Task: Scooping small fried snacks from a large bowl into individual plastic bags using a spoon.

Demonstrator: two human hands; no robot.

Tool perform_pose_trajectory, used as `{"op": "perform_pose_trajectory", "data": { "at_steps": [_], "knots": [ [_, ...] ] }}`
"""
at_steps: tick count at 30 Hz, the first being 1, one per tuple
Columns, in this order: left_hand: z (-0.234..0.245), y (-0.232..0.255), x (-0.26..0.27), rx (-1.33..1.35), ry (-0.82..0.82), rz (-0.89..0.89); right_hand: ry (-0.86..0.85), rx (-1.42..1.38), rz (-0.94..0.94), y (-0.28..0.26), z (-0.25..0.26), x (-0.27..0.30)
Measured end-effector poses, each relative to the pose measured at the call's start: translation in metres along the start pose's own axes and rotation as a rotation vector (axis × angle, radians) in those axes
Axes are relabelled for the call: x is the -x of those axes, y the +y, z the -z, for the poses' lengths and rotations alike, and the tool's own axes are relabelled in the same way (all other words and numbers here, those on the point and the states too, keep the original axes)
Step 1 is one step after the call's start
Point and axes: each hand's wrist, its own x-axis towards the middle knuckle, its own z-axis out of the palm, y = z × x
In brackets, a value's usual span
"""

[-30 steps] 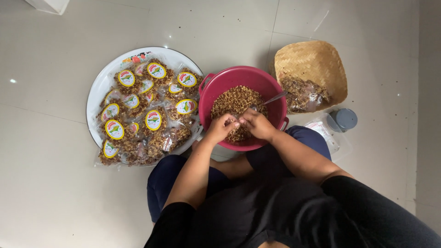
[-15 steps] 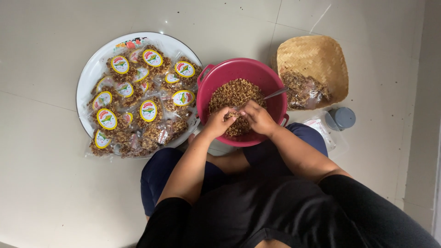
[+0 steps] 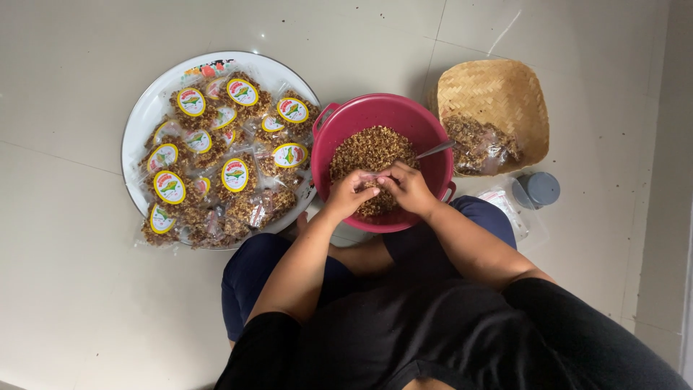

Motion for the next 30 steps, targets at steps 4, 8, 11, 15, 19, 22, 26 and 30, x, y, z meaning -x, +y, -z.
{"op": "perform_pose_trajectory", "data": {
  "at_steps": [4,8,11,15,19,22,26,30],
  "knots": [
    [0.01,0.011,0.004,-0.003,0.052,-0.196,0.004,-0.008,-0.007,-0.001,0.001,-0.001],
    [0.014,0.016,0.006,-0.005,0.076,-0.237,0.006,-0.061,0.012,0.0,0.003,-0.001],
    [0.01,0.013,0.007,0.018,0.066,-0.218,0.004,-0.074,0.021,0.004,0.002,0.0],
    [0.007,0.006,0.006,-0.003,0.072,-0.209,-0.003,-0.079,-0.02,0.003,0.0,-0.002],
    [0.005,0.005,0.004,-0.003,0.079,-0.219,-0.031,-0.071,-0.006,0.005,0.001,0.0],
    [0.002,0.002,0.003,-0.003,0.095,-0.2,-0.049,-0.054,0.001,0.009,0.001,0.001],
    [0.005,0.007,0.005,-0.034,0.084,-0.202,-0.056,-0.055,-0.008,0.007,0.002,-0.001],
    [0.008,0.017,0.01,-0.037,0.088,-0.176,-0.067,-0.023,-0.008,0.007,0.0,-0.002]
  ]
}}
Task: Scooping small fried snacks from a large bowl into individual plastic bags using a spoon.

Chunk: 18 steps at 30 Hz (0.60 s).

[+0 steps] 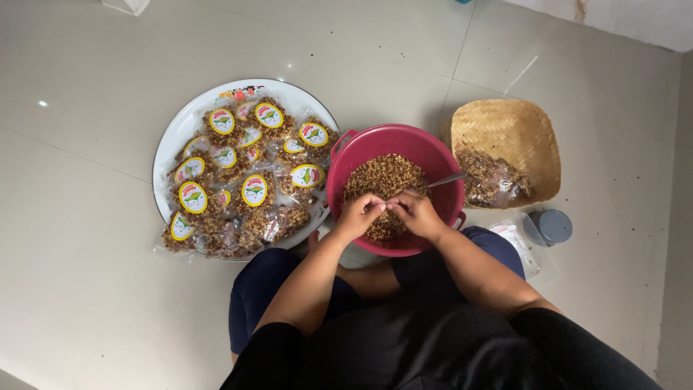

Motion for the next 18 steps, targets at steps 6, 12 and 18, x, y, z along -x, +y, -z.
{"op": "perform_pose_trajectory", "data": {
  "at_steps": [6,12,18],
  "knots": [
    [0.0,-0.002,0.0,0.008,-0.008,0.013,-0.024,0.036,0.006,-0.001,0.0,0.001],
    [0.008,0.011,0.003,-0.042,-0.043,0.029,-0.053,0.065,-0.008,0.002,0.0,0.002],
    [0.009,0.007,0.001,-0.015,-0.073,0.049,-0.044,0.076,0.02,0.006,0.007,0.0]
  ]
}}
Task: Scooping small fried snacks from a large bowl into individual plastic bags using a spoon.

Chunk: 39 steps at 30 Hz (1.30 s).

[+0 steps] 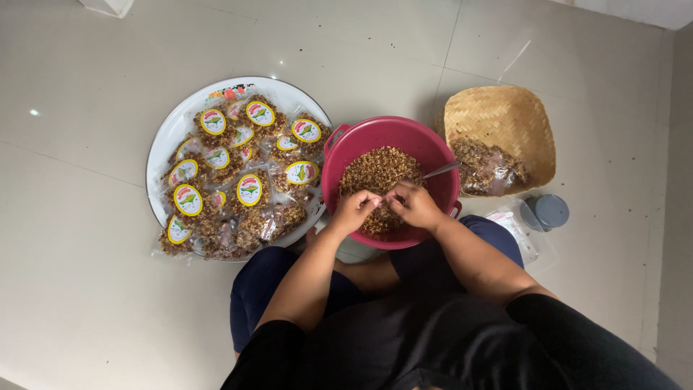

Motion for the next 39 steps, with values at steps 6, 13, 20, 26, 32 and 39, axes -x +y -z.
{"op": "perform_pose_trajectory", "data": {
  "at_steps": [6,13,20,26,32,39],
  "knots": [
    [0.0,0.0,0.0,-0.021,0.0,-0.013,0.002,-0.017,0.026,-0.01,-0.003,-0.002],
    [0.0,0.0,-0.003,0.014,0.001,0.014,-0.002,-0.026,-0.03,0.002,-0.003,-0.002],
    [0.002,-0.011,-0.005,0.184,0.064,0.153,0.065,-0.266,-0.276,0.024,-0.009,0.004],
    [0.003,0.0,-0.006,0.337,0.139,0.15,-0.025,-0.586,-0.571,0.022,-0.013,0.007],
    [-0.003,-0.019,-0.011,0.328,0.159,0.149,-0.216,-0.679,-0.613,0.014,-0.021,0.004],
    [-0.011,-0.038,-0.012,0.376,0.033,0.138,-0.101,-0.72,-0.61,0.028,-0.027,0.006]
  ]
}}
